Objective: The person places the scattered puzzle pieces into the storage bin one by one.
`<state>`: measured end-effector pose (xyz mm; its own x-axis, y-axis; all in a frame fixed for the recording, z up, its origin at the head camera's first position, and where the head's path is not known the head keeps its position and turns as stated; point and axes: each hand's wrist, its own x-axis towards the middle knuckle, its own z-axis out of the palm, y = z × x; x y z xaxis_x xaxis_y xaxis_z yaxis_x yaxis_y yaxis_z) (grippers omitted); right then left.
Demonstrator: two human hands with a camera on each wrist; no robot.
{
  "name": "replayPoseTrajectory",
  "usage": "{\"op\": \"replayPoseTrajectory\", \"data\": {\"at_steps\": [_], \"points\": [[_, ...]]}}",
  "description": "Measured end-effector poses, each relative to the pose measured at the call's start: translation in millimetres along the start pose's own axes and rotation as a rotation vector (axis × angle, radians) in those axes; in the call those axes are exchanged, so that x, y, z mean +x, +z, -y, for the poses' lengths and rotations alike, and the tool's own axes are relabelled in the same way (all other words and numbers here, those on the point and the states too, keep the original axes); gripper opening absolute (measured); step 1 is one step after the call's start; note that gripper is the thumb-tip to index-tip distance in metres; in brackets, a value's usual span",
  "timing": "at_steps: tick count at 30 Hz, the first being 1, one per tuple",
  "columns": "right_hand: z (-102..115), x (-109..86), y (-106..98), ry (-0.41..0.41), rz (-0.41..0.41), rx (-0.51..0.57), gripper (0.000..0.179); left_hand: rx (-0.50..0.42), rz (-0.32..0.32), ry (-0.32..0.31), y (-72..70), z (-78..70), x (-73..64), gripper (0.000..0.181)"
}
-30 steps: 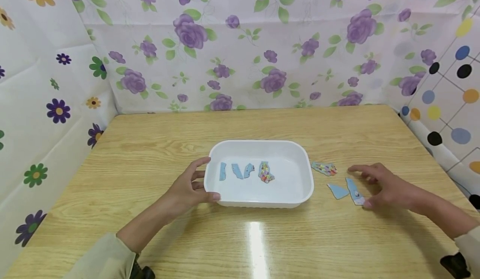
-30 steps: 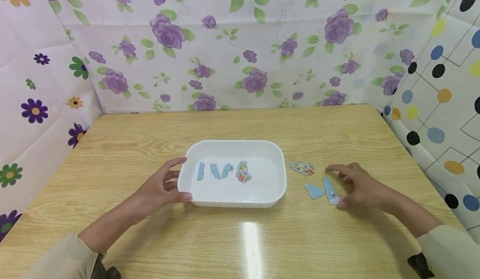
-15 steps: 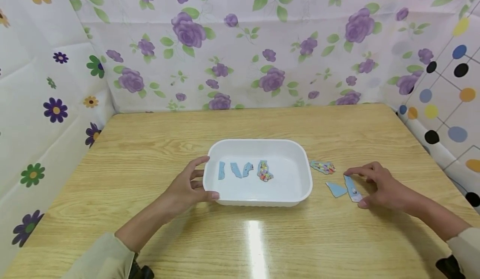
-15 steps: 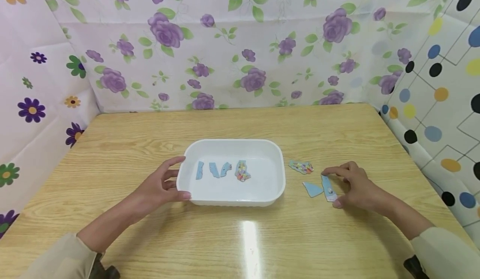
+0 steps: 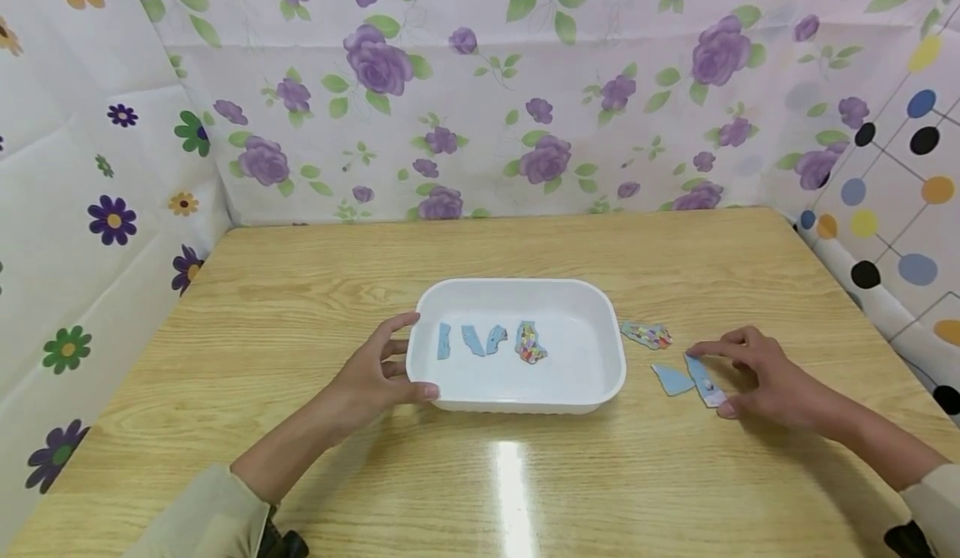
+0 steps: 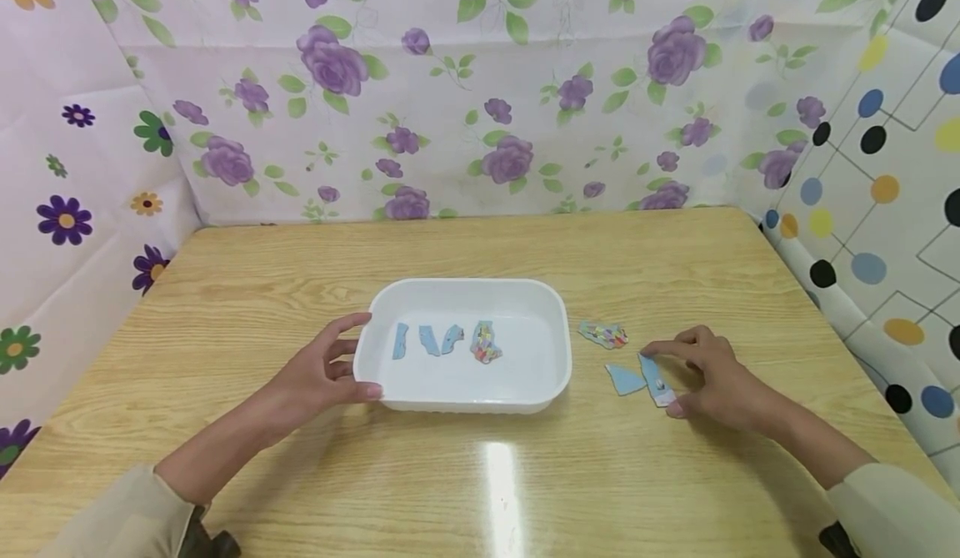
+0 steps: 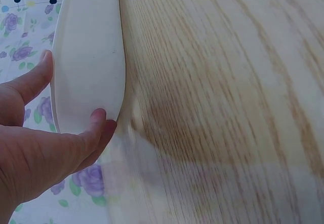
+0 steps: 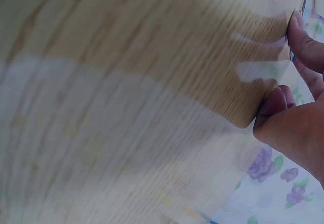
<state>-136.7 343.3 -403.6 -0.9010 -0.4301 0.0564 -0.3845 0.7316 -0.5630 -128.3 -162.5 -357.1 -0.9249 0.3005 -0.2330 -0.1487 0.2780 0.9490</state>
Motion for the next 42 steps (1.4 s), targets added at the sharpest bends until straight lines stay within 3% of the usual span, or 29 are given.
{"op": "replayPoseTrajectory", "data": {"at_steps": [12, 19, 26, 42], "points": [[0, 4.7, -2, -0.044, 0.043, -0.001, 0.072, 0.001, 0.008, 0.011, -0.6, 1.0, 0.2, 0.100], [4, 8.0, -3, -0.007, 0.057, 0.015, 0.071, -0.012, 0.013, 0.011, -0.7, 1.2, 0.0, 0.100], [5, 8.7, -7, 0.087, 0.100, 0.066, 0.073, -0.015, 0.011, 0.009, -1.0, 1.9, 0.5, 0.100], [10, 7.8, -18, 0.118, 0.149, 0.100, 0.072, -0.016, 0.009, 0.009, -1.5, 2.3, 0.4, 0.099]]}}
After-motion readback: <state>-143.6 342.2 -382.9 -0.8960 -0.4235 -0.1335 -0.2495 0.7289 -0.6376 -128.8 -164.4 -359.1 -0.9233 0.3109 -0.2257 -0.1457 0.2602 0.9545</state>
